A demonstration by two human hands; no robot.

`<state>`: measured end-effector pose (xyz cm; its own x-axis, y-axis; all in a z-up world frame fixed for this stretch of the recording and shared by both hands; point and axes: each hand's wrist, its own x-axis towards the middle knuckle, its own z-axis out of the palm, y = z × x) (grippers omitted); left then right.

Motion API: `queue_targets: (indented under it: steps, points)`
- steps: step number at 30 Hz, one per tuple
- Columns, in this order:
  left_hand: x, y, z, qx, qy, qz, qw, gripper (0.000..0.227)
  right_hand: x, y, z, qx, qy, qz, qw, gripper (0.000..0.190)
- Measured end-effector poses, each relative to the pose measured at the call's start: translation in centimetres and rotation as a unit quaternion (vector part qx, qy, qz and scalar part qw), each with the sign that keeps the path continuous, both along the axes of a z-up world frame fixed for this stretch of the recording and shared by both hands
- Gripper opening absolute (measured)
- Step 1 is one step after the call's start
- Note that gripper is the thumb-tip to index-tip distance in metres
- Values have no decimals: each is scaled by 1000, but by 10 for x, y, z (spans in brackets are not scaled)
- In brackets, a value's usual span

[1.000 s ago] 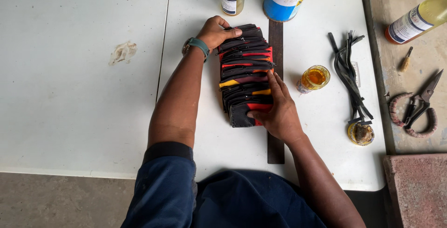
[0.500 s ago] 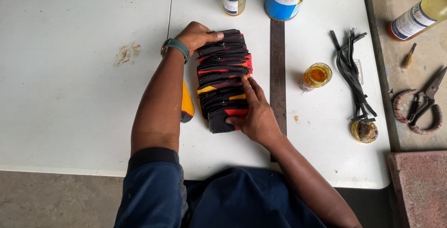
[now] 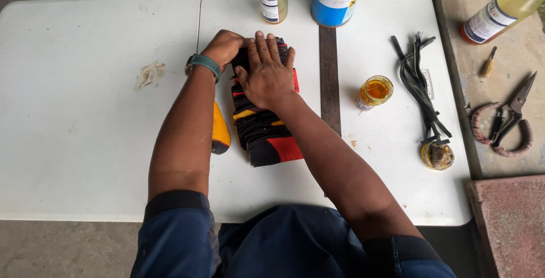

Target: The person applies a liquid substance to the edges of leather pieces using a small wooden tool and then smooths the surface with their fingers.

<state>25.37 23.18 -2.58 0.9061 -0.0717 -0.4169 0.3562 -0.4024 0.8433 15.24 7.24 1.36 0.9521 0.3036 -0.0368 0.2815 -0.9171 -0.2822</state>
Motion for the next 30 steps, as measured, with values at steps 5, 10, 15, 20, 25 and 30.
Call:
queue_targets:
  steps: [5,10,15,20,25,30]
  points:
    - [16,3,-15,21,-164,31,986,30,6,4,-6,-58,70,5,996,74]
    - [1,-1,14,94,-248,92,960,38,3,1,0,-19,46,4,999,74]
    - [-31,-7,46,-21,-394,90,914,36,-40,-43,28,288,-180,-65,938,65]
    - [-124,-55,63,-212,-354,-19,911,38,-68,-92,62,634,-70,-88,765,73]
    - [-218,-98,81,-46,-357,-138,923,31,-131,-148,80,486,-9,-37,873,81]
    - [-243,-128,59,-237,-329,-105,908,25,-120,-224,72,184,-234,-58,953,122]
